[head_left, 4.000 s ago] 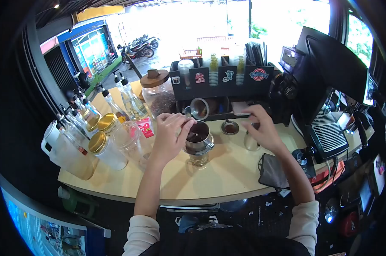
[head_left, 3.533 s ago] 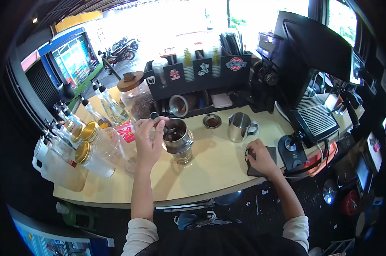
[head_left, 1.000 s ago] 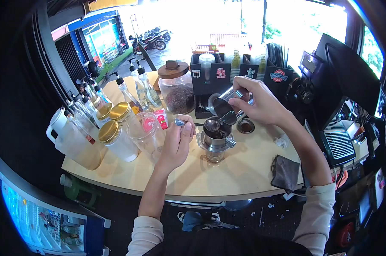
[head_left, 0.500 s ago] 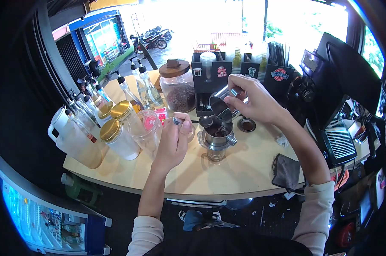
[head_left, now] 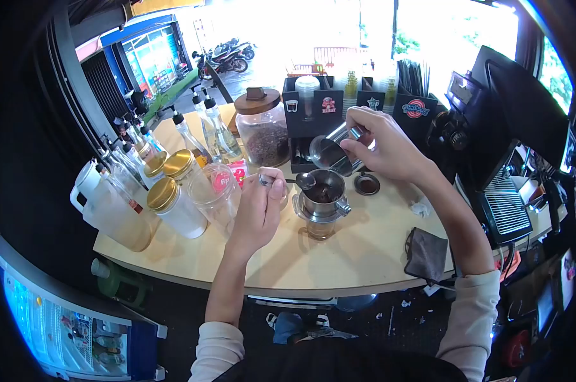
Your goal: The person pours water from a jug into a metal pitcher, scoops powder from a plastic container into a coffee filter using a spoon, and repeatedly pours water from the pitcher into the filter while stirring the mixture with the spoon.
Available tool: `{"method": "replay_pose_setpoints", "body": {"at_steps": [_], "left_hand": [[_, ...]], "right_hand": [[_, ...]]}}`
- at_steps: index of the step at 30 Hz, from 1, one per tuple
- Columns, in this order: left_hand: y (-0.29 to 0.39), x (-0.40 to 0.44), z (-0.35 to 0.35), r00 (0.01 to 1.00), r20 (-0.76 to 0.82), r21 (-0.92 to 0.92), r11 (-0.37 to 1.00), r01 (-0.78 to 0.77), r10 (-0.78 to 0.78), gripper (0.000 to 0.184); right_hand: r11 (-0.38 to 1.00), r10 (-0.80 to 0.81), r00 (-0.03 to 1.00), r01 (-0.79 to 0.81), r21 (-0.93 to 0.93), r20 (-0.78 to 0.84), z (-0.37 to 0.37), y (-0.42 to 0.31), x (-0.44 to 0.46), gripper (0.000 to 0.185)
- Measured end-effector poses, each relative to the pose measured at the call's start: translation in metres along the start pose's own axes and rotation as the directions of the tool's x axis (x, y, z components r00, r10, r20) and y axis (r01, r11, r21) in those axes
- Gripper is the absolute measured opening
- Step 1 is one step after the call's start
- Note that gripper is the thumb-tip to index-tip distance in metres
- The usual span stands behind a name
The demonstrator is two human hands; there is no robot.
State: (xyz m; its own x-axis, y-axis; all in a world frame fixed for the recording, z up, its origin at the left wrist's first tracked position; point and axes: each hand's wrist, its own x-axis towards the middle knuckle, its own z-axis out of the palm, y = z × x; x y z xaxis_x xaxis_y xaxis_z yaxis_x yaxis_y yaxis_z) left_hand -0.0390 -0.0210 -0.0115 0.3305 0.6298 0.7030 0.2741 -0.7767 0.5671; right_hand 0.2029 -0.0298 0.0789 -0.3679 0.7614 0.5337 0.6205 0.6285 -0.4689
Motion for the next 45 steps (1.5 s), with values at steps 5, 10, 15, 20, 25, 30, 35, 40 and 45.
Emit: {"method": "replay_pose_setpoints", "body": {"at_steps": [5,10,15,20,25,30,35,40,45], "left_hand": [[0.001,0.001,0.001,0.999,0.024,-0.022,0.999,0.040,-0.039,0.021],[0.003,0.001,0.004,0.998,0.052,0.019,0.999,0.033,-0.034,0.017],[0.006,0.003,0.008,0.999,0.047,0.135,0.990,-0.029,0.023,0.012],[0.009,0.004,0.013,0.994,0.059,0.258,0.961,-0.104,0.092,0.012],[0.007,0.001,0.015,0.990,0.106,0.288,0.950,-0.120,0.093,0.013],[0.003,-0.003,0.018,0.981,0.149,0.239,0.957,-0.161,0.127,0.015],[0.005,-0.011,0.016,0.973,0.172,0.264,0.944,-0.198,0.156,0.023],[-0.001,-0.019,0.017,0.974,0.182,0.302,0.936,-0.183,0.132,0.025],[0.000,-0.021,0.015,0.971,0.203,0.304,0.934,-0.186,0.128,0.029]], "right_hand": [[1.000,-0.010,1.000,0.010,0.006,-0.010,-0.005,0.000,-0.006,0.022],[0.999,-0.019,0.999,0.017,-0.036,-0.036,-0.008,-0.002,-0.011,0.023],[1.000,-0.003,0.999,0.002,-0.020,-0.041,-0.011,-0.010,-0.016,0.023],[0.999,-0.012,0.997,0.015,0.029,-0.078,-0.007,-0.010,-0.020,0.024],[0.998,0.063,0.991,-0.059,0.038,-0.119,-0.004,-0.003,-0.027,0.024],[0.980,0.145,0.939,-0.093,0.176,-0.312,0.003,0.030,-0.034,0.026],[0.820,0.367,0.887,-0.166,0.548,-0.280,0.006,0.043,-0.051,0.025],[0.717,0.439,0.852,-0.141,0.682,-0.285,0.008,0.049,-0.071,0.022],[0.638,0.489,0.812,-0.083,0.766,-0.319,0.005,0.041,-0.079,0.018]]}}
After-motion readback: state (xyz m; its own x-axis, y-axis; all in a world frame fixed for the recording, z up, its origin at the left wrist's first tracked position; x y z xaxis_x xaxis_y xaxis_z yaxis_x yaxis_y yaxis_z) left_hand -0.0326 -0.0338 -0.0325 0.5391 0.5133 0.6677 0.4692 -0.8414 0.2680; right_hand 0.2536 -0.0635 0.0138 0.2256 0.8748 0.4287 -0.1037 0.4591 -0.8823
